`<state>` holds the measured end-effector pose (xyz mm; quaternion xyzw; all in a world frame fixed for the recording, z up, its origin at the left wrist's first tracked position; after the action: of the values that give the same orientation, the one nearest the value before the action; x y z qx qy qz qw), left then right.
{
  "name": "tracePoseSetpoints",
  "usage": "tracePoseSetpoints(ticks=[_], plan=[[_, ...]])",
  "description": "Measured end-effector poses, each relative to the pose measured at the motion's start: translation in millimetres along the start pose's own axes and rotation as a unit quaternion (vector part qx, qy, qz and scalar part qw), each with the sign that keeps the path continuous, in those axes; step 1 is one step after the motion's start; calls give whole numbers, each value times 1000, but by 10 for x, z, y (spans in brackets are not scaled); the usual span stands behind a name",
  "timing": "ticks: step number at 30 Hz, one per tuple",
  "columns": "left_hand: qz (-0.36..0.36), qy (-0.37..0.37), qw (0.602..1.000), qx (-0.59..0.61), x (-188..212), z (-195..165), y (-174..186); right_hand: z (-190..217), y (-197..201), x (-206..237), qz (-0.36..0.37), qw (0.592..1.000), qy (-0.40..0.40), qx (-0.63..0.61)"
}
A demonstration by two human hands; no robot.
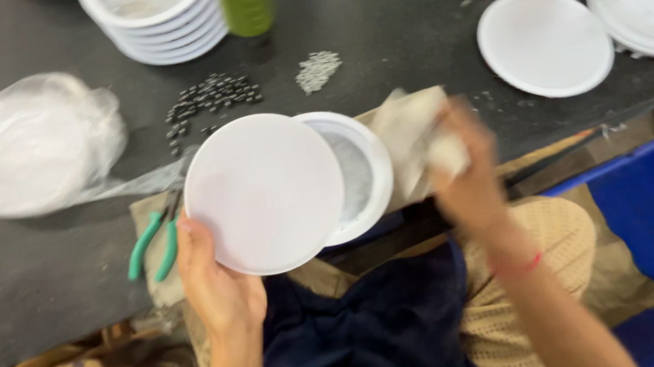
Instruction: The person picks up a white round plastic lamp base from a stack, places small screws into holes on the base, and drives them in using a green electric screwdriver. They flip the base to work on the other side, wipe a base with a cloth, and set finished bases on a stack.
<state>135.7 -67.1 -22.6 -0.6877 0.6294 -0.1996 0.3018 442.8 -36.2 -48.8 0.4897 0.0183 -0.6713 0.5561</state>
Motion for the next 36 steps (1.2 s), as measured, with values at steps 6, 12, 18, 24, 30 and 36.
tracePoseSetpoints(ticks=[6, 12, 18, 24, 30, 36], plan=[[-39, 90, 988, 117, 19, -39, 171, -188, 131, -1302, 2, 981, 98, 167], [-52, 90, 984, 141, 30, -60, 229, 637, 12, -969, 86, 996, 9, -1], [-44, 115, 982, 146, 42, -32, 261, 1306, -126, -142, 225, 963, 149, -25], [-61, 125, 979, 153, 199, -76, 190, 1496, -245, -91, 235, 952, 195, 29], [-110, -90, 972, -189, 152, -526, 546, 1546, -403, -62, 156, 975, 97, -123], [-240, -202, 781, -540, 241, -1085, 991, 1367, -620, 45, 110, 863, -281, -406]])
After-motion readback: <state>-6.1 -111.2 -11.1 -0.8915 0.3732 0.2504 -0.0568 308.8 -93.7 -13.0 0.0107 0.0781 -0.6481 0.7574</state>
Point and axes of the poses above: each hand's wrist, its own x-axis away from the middle knuckle, its own y-axis out of the back of the hand, z = x × y, the point moved 1 cm from there along -x, towards the middle knuckle, and after that the axes turned 8 degrees about z, right-handed, at the moved point
